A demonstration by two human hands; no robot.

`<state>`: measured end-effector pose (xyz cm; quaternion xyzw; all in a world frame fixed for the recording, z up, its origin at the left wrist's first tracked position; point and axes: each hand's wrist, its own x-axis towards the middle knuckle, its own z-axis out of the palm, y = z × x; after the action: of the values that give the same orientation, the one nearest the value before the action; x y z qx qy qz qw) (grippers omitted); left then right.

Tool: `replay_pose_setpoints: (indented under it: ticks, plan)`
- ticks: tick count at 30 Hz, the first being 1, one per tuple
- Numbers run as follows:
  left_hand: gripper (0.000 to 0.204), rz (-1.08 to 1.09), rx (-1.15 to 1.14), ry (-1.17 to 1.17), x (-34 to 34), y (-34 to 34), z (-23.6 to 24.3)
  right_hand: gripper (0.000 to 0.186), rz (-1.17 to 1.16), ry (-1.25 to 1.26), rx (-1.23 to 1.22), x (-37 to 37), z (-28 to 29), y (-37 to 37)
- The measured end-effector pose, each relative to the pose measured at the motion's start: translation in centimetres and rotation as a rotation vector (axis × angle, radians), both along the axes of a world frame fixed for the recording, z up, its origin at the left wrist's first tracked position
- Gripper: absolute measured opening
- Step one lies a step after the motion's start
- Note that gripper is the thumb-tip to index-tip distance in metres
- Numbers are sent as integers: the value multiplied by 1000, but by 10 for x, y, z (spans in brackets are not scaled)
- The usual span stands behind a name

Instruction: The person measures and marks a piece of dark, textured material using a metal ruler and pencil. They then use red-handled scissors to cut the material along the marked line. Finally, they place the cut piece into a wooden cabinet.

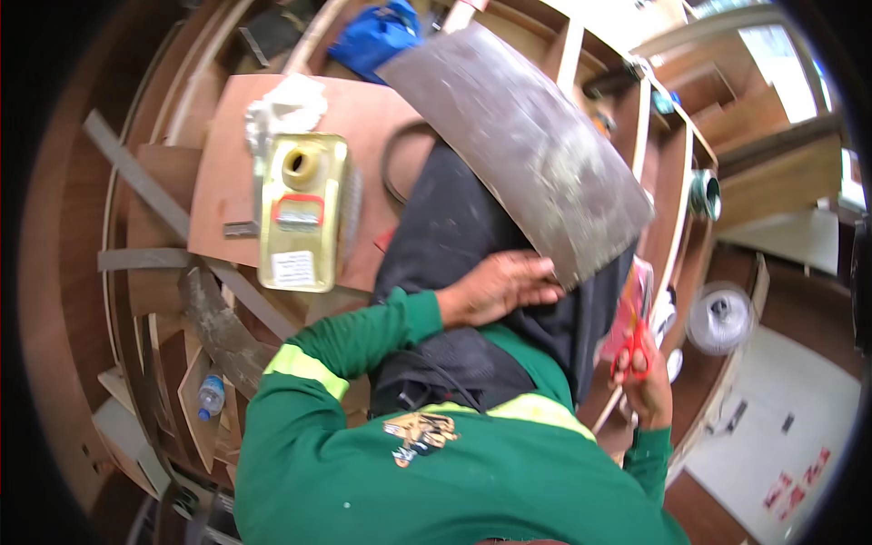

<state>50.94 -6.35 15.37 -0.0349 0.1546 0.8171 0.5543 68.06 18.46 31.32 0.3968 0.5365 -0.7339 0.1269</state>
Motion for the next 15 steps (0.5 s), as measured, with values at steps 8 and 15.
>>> replay_pose_setpoints:
  ticks: [8, 15]
  plan:
    - [35, 11, -81, -9, -1, -6, 10, 69, 360, -53, -46, -5, 25, 1]
    - [36, 9, -167, 61, -3, -10, 14, 58, 449, -76, 78, -21, 38, 9]
